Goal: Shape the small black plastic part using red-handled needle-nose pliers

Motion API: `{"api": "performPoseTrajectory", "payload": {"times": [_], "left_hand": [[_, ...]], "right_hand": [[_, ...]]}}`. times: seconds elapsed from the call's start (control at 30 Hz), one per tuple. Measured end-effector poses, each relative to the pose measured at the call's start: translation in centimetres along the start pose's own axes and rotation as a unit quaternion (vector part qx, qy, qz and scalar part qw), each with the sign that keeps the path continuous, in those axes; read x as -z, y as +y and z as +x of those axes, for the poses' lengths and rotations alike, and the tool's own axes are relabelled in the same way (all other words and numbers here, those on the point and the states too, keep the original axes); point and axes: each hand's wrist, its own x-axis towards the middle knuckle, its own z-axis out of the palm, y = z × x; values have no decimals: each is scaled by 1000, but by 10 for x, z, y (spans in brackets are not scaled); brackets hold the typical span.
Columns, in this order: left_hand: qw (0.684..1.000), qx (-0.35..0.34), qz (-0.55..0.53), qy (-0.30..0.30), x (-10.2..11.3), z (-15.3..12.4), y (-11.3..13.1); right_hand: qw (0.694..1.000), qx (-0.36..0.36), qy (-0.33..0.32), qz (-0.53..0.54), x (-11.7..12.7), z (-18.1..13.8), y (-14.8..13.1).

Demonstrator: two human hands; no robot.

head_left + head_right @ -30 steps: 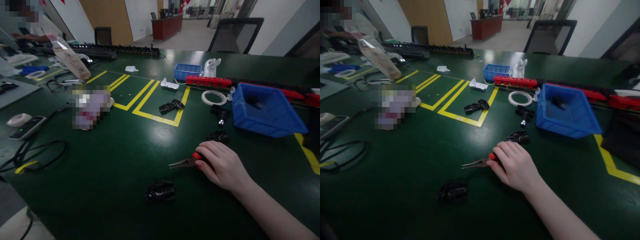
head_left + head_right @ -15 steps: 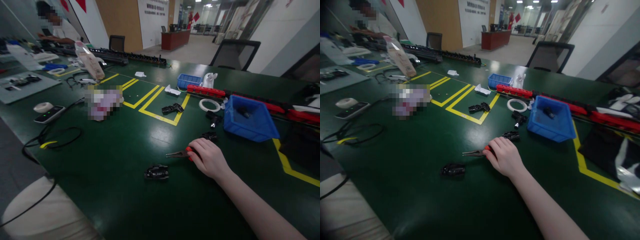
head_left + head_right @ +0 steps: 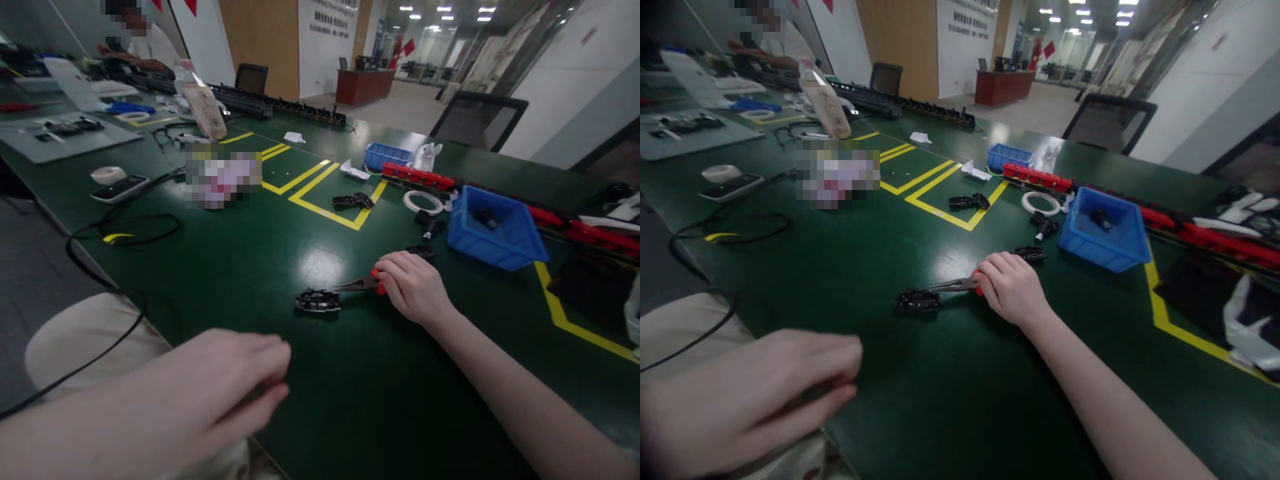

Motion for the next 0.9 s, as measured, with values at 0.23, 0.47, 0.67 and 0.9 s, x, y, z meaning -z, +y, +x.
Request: {"api": "performPoseTrajectory", "payload": {"times": [0.23, 0.47, 0.67, 0.9], "left_hand": [[992, 58, 76, 84, -15, 67, -12], [1000, -29, 6, 3, -21, 67, -18], [997, -4, -76, 3, -19, 61, -19], [998, -17, -64, 6, -20, 60, -19]], "right_hand": [[1000, -5, 9, -1, 0, 4, -14], [1000, -4, 2, 26, -3, 12, -27], [1000, 14, 0, 17, -2, 12, -30], [998, 49, -18, 23, -2, 13, -28]]}}
